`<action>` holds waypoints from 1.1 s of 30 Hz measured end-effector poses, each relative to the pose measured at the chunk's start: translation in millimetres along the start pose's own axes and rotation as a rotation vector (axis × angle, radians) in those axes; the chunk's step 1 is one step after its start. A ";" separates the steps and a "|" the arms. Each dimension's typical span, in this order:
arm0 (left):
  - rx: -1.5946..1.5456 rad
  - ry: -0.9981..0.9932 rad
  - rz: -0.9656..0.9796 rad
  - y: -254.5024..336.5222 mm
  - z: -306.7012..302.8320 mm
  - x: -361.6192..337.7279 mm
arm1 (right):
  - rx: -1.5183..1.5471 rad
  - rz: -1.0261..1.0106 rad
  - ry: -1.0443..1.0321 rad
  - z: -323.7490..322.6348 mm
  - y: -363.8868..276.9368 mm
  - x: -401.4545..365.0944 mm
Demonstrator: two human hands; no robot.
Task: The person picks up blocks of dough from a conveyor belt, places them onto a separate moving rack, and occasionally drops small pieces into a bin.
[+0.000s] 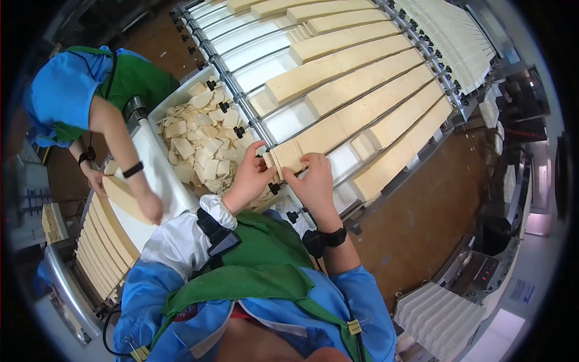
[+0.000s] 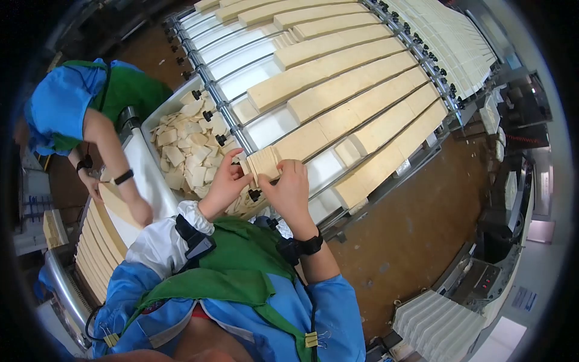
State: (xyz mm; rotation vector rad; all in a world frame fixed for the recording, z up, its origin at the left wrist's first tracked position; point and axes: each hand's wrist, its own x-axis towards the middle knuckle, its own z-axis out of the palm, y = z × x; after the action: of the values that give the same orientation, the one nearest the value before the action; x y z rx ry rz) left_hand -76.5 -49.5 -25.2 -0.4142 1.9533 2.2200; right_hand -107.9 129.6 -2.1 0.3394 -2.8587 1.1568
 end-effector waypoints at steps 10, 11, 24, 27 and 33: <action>0.041 -0.006 -0.027 -7.6 -6.1 8.7 | 0.061 -0.177 0.069 29.3 -4.3 10.7; 0.053 0.007 -0.001 -9.7 -8.9 6.5 | 0.059 -0.202 0.073 25.5 -13.4 8.4; 0.175 0.098 0.370 50.9 -64.4 -81.3 | 0.694 -0.033 0.011 33.3 -73.2 -12.4; 0.174 0.234 0.331 46.5 -89.0 -88.5 | 0.897 0.121 -0.031 41.4 -63.3 -17.4; 0.497 0.572 0.234 -14.9 -190.0 -81.8 | 0.147 -0.051 0.171 -35.7 -13.4 -72.1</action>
State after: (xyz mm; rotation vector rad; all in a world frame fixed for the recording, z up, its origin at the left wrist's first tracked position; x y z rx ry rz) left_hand 25.3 -229.9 -35.2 -0.8467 2.8731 1.7414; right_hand -36.3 158.4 24.3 0.3007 -2.6120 1.3209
